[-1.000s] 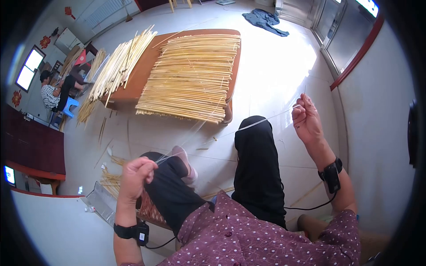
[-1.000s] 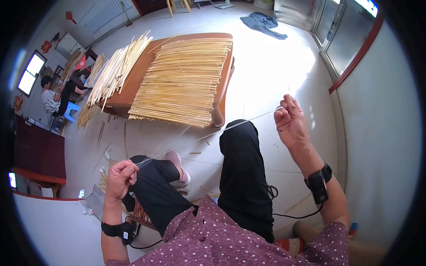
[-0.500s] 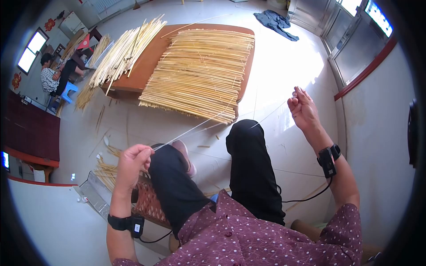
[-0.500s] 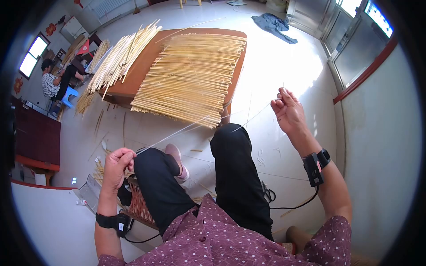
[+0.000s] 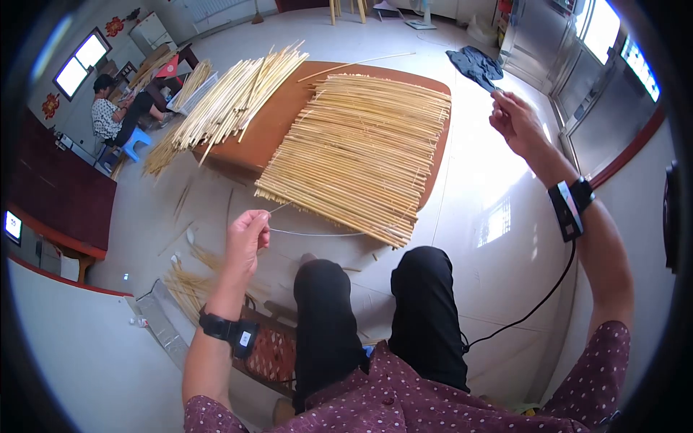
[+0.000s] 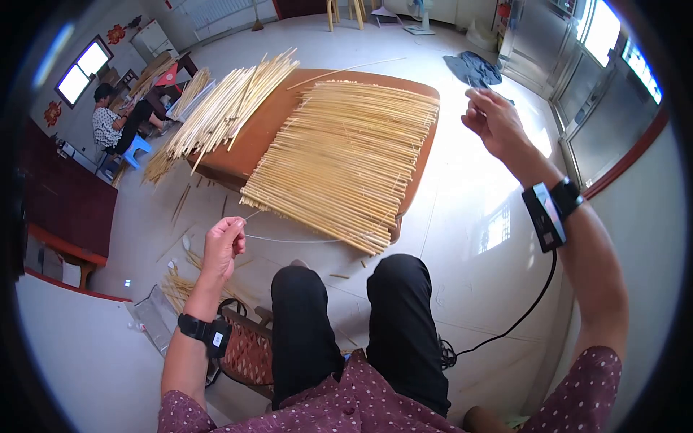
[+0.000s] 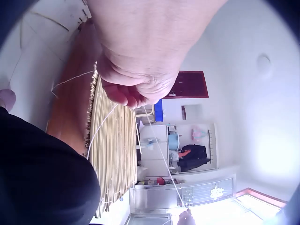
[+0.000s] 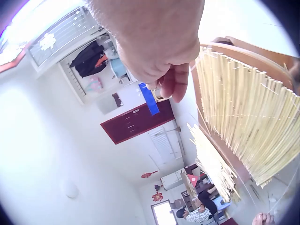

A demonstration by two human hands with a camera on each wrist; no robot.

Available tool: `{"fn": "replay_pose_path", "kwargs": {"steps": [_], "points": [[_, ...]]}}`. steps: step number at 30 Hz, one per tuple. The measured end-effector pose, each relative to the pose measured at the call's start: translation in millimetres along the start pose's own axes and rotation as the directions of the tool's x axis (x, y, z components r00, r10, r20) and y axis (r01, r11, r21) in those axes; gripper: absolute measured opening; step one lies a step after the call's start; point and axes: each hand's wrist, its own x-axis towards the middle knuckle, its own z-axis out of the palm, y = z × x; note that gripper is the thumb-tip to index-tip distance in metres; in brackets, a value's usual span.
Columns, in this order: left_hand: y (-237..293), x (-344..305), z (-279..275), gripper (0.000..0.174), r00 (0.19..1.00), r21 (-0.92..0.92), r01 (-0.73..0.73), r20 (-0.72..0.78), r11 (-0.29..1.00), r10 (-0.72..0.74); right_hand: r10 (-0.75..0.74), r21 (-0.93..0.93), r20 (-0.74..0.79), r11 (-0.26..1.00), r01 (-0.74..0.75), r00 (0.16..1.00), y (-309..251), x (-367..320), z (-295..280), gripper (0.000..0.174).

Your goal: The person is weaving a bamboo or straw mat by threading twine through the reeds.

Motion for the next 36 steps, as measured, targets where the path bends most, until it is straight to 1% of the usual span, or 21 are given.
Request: {"fn": "replay_pose_path", "kwargs": {"steps": [2,6,7,8,9,10,11,13,15,16,17,18,19,20,22,24,26,28,32,34,36], "points": [[-2.4,24.0,1.2,0.012,1.0,0.016,-0.03,-0.008,0.999,0.03,0.04,-0.074,0.016,0.997,-0.039,0.999,-22.4,40.3,23.4,0.016],[-5.3,61.9,10.2,0.011,0.996,0.058,-0.01,-0.086,0.998,0.015,0.106,0.006,0.159,0.994,-0.108,0.982,-34.1,122.6,54.5,0.011],[-9.0,71.6,11.0,0.012,0.99,0.097,-0.034,-0.134,0.995,0.046,-0.21,-0.295,0.344,0.901,0.318,0.915,-20.9,157.8,50.0,0.011],[-14.5,80.1,9.7,0.012,0.98,0.136,-0.053,-0.181,0.989,0.077,-0.388,-0.452,0.593,0.564,0.691,0.705,-5.5,186.4,45.2,0.011],[-23.7,90.0,3.9,0.014,0.976,0.139,-0.031,-0.209,0.99,0.06,-0.378,-0.461,0.591,0.567,0.683,0.712,1.9,192.3,51.7,0.011],[-37.4,98.8,-1.5,0.014,0.977,0.136,-0.023,-0.205,0.99,0.051,-0.205,-0.29,0.429,0.891,0.349,0.88,8.7,191.7,70.4,0.012],[-52.5,106.6,-7.0,0.021,0.946,0.055,0.051,-0.322,0.997,-0.03,0.051,-0.018,0.319,0.999,-0.048,0.946,17.1,191.8,86.6,0.012],[-66.0,112.8,-7.6,0.029,0.898,-0.033,0.116,-0.423,0.993,-0.119,0.082,-0.201,0.198,0.979,-0.041,0.977,55.4,203.3,94.5,0.019],[-72.3,105.8,4.8,0.051,0.791,-0.287,0.405,-0.366,0.868,-0.49,0.067,-0.304,0.193,0.953,-0.005,0.979,105.2,220.0,87.4,0.018],[-81.4,107.2,7.7,0.051,0.788,-0.289,0.41,-0.365,0.865,-0.495,0.043,-0.318,0.223,0.947,0.031,0.974,129.5,228.3,79.4,0.018],[-89.6,107.6,9.7,0.057,0.823,-0.399,0.439,-0.18,0.805,-0.539,0.059,-0.348,0.204,0.937,0.016,0.977,145.3,226.8,77.3,0.016],[-96.4,109.2,10.0,0.063,0.837,-0.493,0.481,0.012,0.725,-0.547,0.037,-0.353,0.298,0.933,0.074,0.954,171.4,236.1,63.3,0.017],[-104.3,112.8,9.3,0.063,0.858,-0.549,0.469,0.097,0.692,-0.505,0.116,-0.402,0.256,0.916,-0.003,0.96,181.6,231.7,60.6,0.017],[-109.3,118.3,10.7,0.063,0.854,-0.55,0.474,0.096,0.688,-0.511,0.191,-0.448,0.209,0.891,-0.08,0.959,192.7,225.8,58.0,0.018],[-114.5,130.7,17.6,0.054,0.932,-0.605,0.339,0.11,0.721,-0.346,0.229,-0.554,0.213,0.829,-0.076,0.95,196.7,218.9,56.9,0.017],[-122.3,140.2,15.3,0.054,0.945,-0.602,0.297,0.077,0.741,-0.317,0.267,-0.65,0.214,0.757,-0.067,0.94,191.9,207.1,53.0,0.017],[-119.8,147.4,9.6,0.055,0.959,-0.597,0.252,0.05,0.762,-0.278,0.338,-0.796,0.187,0.602,-0.06,0.922,179.4,193.4,49.1,0.015],[-115.3,160.4,-6.0,0.051,0.964,-0.528,0.256,0.078,0.81,-0.254,0.349,-0.779,0.174,0.621,-0.088,0.921,176.4,176.9,46.9,0.014],[-100.2,190.7,-34.5,0.049,0.952,-0.409,0.301,0.179,0.862,-0.248,0.542,-0.738,0.29,0.651,-0.176,0.789,159.7,115.2,29.2,0.012],[-87.9,207.6,-38.1,0.047,0.956,-0.396,0.285,0.177,0.873,-0.233,0.617,-0.684,0.255,0.66,-0.312,0.744,153.9,83.4,34.8,0.012],[-79.6,225.2,-43.7,0.043,0.943,-0.302,0.327,0.167,0.896,-0.288,0.614,-0.664,0.196,0.657,-0.357,0.764,152.9,65.2,43.1,0.014]]}}
